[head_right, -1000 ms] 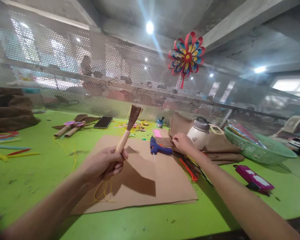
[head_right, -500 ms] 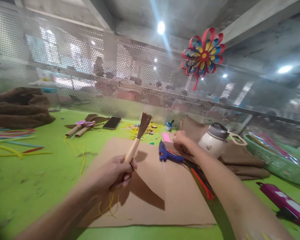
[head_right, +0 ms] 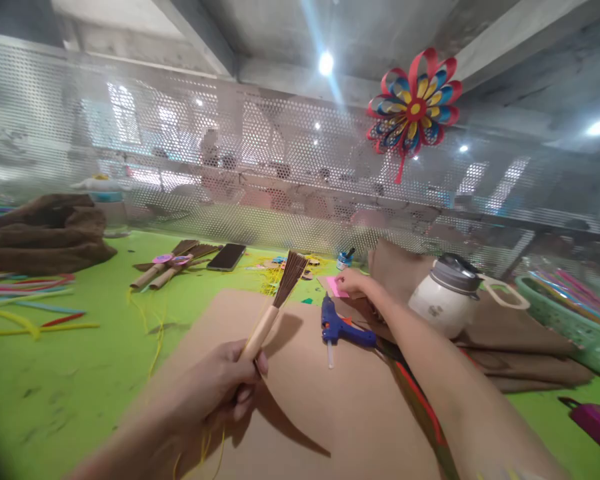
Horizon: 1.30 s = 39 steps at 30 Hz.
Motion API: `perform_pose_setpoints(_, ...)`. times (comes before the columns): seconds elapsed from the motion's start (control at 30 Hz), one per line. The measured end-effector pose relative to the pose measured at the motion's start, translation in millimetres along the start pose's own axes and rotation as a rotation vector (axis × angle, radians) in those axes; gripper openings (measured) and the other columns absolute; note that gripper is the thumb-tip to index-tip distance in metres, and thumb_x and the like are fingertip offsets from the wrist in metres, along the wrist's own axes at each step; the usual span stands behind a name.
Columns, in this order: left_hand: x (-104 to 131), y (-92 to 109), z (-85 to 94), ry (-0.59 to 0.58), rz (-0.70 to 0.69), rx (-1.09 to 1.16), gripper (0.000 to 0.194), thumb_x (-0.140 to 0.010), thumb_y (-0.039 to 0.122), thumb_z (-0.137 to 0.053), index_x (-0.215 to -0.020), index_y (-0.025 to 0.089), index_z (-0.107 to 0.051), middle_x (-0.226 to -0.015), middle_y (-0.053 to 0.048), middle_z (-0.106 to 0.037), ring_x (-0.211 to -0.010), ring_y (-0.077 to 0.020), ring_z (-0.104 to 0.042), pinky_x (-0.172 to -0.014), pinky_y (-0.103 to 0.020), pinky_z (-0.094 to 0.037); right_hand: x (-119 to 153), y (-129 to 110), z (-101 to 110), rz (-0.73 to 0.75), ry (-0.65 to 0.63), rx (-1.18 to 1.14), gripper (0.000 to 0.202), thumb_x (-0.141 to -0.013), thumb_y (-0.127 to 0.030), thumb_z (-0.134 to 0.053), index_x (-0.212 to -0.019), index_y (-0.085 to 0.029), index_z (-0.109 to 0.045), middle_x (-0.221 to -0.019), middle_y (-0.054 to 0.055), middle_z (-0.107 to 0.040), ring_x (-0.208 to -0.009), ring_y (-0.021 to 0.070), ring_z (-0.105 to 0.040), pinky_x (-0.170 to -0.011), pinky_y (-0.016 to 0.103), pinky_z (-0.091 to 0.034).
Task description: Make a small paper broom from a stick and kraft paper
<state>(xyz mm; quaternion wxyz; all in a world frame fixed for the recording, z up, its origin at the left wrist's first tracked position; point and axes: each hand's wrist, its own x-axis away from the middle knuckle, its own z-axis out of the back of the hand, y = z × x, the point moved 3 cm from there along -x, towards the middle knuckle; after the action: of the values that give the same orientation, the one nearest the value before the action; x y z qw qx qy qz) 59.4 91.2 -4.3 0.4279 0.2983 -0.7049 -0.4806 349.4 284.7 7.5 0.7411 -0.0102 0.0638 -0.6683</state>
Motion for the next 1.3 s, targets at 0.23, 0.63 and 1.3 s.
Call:
perform_pose_setpoints(0.23, 6, 5, -5.2, 0.002, 0.008, -0.030, 0.015, -0.060, 0.011, -0.046, -0.073, 0.016, -0.050, -0.040, 0.007, -0.040, -0.032, -0.0068, -0.041, -0.030, -0.012, -0.016, 62, -24, 44, -0.022, 0.215, -0.149, 0.026, -0.092, -0.022, -0.044, -0.107, -0.013, -0.063, -0.108, 0.012, -0.064, -0.102, 0.0245, -0.058, -0.089, 0.040, -0.046)
perform_pose_setpoints(0.63, 11, 14, -6.0, -0.103, -0.110, 0.013, 0.016, -0.062, 0.011, -0.054, -0.078, 0.014, -0.052, -0.043, 0.007, -0.039, -0.035, -0.0044, -0.033, -0.033, -0.013, -0.020, 266, -143, -2, 0.509, 0.260, -0.293, 0.024, -0.088, -0.017, -0.047, -0.108, -0.019, -0.059, -0.099, 0.011, -0.064, -0.093, 0.0243, -0.056, -0.082, 0.041, -0.048)
perform_pose_setpoints(1.3, 110, 114, 80.3, 0.359, -0.292, -1.050, 0.014, -0.075, 0.022, -0.060, -0.082, 0.018, -0.049, -0.044, 0.005, -0.046, -0.035, -0.0097, -0.041, -0.038, -0.020, -0.023, 304, -115, -10, 0.690, 0.307, -0.476, 0.025, -0.085, -0.006, -0.046, -0.098, -0.018, -0.064, -0.101, 0.010, -0.064, -0.097, 0.0190, -0.058, -0.085, 0.037, -0.050)
